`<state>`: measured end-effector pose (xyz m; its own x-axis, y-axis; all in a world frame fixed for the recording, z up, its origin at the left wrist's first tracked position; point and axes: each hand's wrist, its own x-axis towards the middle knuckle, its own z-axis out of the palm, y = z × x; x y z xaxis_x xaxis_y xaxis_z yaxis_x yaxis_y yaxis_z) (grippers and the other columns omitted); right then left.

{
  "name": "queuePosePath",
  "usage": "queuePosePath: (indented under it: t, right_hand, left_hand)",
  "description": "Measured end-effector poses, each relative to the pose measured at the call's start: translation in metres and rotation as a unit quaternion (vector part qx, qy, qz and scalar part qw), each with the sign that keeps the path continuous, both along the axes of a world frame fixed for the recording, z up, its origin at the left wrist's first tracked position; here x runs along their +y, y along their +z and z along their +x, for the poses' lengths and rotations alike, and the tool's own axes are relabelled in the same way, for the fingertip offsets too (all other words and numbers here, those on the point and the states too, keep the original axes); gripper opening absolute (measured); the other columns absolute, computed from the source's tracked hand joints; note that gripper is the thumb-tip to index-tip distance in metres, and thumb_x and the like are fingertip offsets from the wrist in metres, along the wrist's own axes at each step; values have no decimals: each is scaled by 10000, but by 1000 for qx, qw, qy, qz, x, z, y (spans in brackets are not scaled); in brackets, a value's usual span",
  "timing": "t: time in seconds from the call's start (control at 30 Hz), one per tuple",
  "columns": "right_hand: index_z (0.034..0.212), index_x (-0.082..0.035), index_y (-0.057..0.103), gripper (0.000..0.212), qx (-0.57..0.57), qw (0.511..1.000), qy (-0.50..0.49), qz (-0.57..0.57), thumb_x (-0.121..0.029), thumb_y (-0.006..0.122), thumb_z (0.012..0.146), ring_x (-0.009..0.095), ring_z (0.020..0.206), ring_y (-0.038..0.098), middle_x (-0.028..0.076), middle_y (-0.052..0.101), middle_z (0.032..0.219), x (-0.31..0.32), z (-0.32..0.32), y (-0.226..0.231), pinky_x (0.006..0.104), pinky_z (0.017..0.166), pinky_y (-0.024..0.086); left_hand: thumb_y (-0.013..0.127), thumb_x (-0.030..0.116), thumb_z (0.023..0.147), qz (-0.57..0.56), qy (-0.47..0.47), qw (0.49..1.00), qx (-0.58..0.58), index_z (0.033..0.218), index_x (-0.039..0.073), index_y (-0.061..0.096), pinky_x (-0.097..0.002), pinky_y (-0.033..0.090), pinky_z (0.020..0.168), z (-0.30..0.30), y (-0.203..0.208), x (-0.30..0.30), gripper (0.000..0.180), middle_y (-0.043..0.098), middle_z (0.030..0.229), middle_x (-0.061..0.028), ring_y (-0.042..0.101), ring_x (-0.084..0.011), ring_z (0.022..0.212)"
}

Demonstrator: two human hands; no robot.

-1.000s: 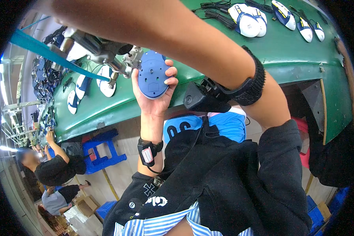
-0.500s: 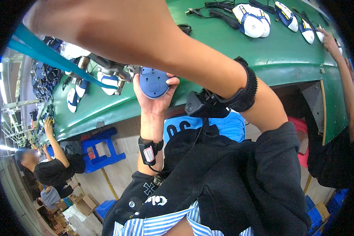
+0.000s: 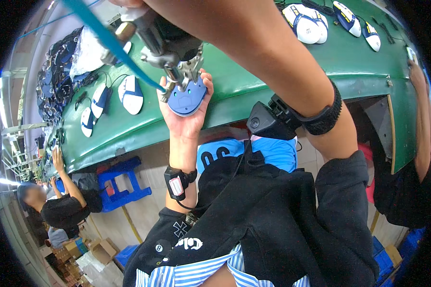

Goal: Assembling the base plate of computer mice using a pneumatic fastening tool at an assembly line.

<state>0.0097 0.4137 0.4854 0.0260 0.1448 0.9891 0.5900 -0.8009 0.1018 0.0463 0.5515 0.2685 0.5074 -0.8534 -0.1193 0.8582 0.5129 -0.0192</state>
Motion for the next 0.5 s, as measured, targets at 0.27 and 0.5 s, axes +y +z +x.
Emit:
queuePosePath:
  t: [0.27,0.5]
  right_hand:
    - [985,22,626,142,61,997,-6,-36,-106,615,923,161,603,617,36,605,679,-9,-1,-7,290,562,489]
    - [961,14,631,166,228,943,121,209,-137,644,894,168,597,606,44,599,667,23,-10,-21,305,564,483]
  left_hand:
    - [555,429,980,29,2,1000,6,1323,-73,466,-466,509,956,0,7,3,614,486,1251,-272,488,-364,1115]
    - [567,418,971,14,18,1000,-12,1331,-64,472,-458,502,965,0,10,7,609,488,1275,-269,484,-368,1127]
